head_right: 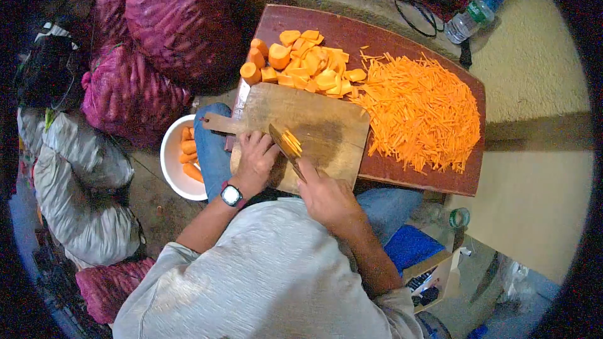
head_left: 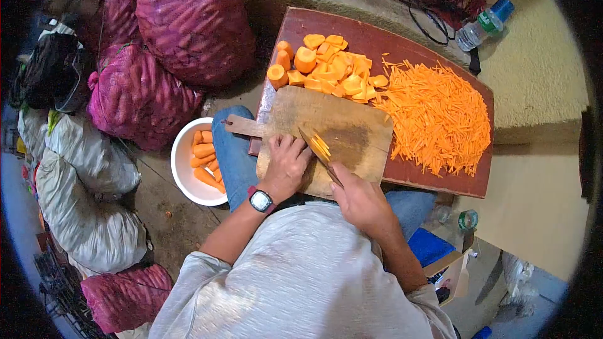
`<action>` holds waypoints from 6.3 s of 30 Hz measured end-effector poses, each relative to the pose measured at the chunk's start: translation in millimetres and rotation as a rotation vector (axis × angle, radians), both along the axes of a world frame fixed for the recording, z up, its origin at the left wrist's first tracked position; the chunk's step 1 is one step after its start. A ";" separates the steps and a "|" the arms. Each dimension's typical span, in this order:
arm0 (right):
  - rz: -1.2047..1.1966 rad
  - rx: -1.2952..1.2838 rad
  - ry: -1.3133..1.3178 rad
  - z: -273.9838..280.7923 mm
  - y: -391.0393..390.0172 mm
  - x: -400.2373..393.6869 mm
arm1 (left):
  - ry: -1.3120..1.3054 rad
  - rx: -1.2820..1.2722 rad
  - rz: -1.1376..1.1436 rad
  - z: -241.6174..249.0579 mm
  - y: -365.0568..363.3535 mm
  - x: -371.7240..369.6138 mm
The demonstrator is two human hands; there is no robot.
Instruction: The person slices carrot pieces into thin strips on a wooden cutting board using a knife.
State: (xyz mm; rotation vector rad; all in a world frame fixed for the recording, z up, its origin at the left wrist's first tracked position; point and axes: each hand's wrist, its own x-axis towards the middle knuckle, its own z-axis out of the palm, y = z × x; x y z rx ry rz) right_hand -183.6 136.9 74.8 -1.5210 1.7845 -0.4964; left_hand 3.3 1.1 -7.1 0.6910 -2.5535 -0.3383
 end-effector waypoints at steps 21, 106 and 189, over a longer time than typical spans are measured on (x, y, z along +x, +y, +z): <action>-0.072 0.156 -0.085 11.1 -4.1 0.6 | 0.053 0.058 0.001 -1.6 0.5 0.7; -0.363 -0.079 0.033 1.4 5.7 -62.4 | 0.200 0.178 0.127 13.6 -30.1 -29.4; -0.021 0.093 0.045 4.9 0.4 0.5 | -0.062 0.092 -0.111 2.2 3.0 1.5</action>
